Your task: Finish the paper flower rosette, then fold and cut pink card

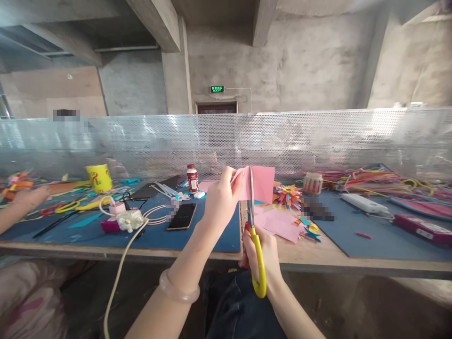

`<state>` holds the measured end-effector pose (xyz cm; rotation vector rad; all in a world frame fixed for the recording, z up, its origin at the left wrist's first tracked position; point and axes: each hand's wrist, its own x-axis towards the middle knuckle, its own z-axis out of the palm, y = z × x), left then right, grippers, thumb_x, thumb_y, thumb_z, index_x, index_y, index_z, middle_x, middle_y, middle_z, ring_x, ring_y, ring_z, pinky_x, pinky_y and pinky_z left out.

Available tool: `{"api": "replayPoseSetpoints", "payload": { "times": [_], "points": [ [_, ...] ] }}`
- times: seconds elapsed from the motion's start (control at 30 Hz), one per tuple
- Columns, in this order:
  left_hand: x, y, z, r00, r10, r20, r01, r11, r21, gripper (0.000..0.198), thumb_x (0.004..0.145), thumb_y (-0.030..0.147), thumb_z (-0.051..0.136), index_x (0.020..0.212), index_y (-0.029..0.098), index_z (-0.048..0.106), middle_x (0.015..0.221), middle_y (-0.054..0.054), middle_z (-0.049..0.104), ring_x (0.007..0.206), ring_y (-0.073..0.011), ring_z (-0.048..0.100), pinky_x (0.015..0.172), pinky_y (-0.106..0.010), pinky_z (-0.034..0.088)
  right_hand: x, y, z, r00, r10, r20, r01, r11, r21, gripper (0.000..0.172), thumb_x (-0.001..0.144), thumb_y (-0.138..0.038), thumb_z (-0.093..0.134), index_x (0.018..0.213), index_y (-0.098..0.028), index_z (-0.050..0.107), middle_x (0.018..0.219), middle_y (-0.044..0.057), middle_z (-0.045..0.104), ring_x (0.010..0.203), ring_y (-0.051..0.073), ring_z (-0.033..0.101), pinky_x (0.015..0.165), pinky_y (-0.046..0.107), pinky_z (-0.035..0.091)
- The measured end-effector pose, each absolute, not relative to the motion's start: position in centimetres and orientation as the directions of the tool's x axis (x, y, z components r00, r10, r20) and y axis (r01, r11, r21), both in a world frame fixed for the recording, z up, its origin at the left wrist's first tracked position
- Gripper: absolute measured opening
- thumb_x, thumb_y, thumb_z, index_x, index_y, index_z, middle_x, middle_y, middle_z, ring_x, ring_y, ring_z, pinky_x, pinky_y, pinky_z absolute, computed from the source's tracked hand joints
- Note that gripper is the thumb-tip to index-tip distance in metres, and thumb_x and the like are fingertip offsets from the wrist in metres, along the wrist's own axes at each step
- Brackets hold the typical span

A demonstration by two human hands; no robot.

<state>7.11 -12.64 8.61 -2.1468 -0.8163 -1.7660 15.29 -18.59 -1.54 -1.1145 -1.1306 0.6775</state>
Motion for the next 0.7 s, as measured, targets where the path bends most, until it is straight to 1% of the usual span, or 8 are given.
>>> {"api": "replayPoseSetpoints", "payload": {
  "times": [0.13,0.3,0.37,0.53,0.6,0.7],
  "points": [
    [7.1,-12.6,8.5,0.119,0.261,0.958,0.548,-0.822,0.155,0.018,0.090,0.031,0.044,0.077,0.018,0.046,0.046,0.008,0.037,0.037,-0.0063,0.037,0.041,-0.020,0.025,15.3,-18.7,-1.6,0.333,0.876,0.350,0.101,0.336,-0.936,0.023,0.074,-0.036,0.048,0.058,-0.022,0.040,0.034,-0.007,0.040,0.024,0.009,0.038,0.028,0.019,0.034],
    [7.1,-12.2,8.5,0.118,0.286,0.951,0.555,-0.813,0.175,0.019,0.089,0.032,0.044,0.076,0.019,0.046,0.046,0.008,0.037,0.036,-0.0066,0.038,0.040,-0.020,0.025,15.3,-18.4,-1.5,0.336,0.881,0.334,0.090,0.323,-0.942,0.024,0.073,-0.037,0.050,0.058,-0.021,0.040,0.036,-0.007,0.039,0.025,0.011,0.043,0.026,0.019,0.033],
    [7.0,-11.6,8.6,0.120,0.334,0.935,0.541,-0.811,0.221,0.018,0.089,0.032,0.043,0.077,0.019,0.046,0.046,0.008,0.038,0.036,-0.0072,0.041,0.039,-0.019,0.027,15.2,-18.1,-1.3,0.322,0.887,0.330,0.089,0.319,-0.944,0.025,0.073,-0.038,0.050,0.058,-0.021,0.041,0.037,-0.007,0.040,0.025,0.012,0.044,0.026,0.020,0.035],
    [6.5,-10.0,8.4,0.124,0.547,0.828,0.460,-0.771,0.440,0.018,0.088,0.036,0.042,0.078,0.021,0.044,0.044,0.008,0.039,0.030,-0.0090,0.043,0.033,-0.017,0.028,15.1,-17.1,-0.8,0.313,0.914,0.257,0.060,0.251,-0.966,0.031,0.077,-0.043,0.046,0.056,-0.021,0.038,0.035,-0.008,0.036,0.022,0.011,0.042,0.024,0.021,0.035],
    [6.4,-9.5,8.0,0.116,0.593,0.797,0.466,-0.741,0.483,0.019,0.088,0.038,0.041,0.078,0.021,0.045,0.043,0.008,0.039,0.030,-0.0102,0.045,0.031,-0.017,0.028,15.1,-16.8,-0.9,0.296,0.926,0.236,0.053,0.231,-0.972,0.032,0.078,-0.044,0.045,0.057,-0.021,0.038,0.034,-0.009,0.035,0.021,0.011,0.040,0.024,0.021,0.033],
    [6.3,-8.9,7.2,0.077,0.625,0.777,0.503,-0.697,0.511,0.022,0.088,0.039,0.040,0.079,0.021,0.046,0.044,0.007,0.040,0.031,-0.0114,0.047,0.030,-0.017,0.027,15.4,-16.4,-1.3,0.261,0.939,0.223,0.064,0.213,-0.975,0.033,0.080,-0.047,0.045,0.060,-0.021,0.039,0.032,-0.010,0.034,0.021,0.011,0.039,0.024,0.020,0.033]
  ]
}}
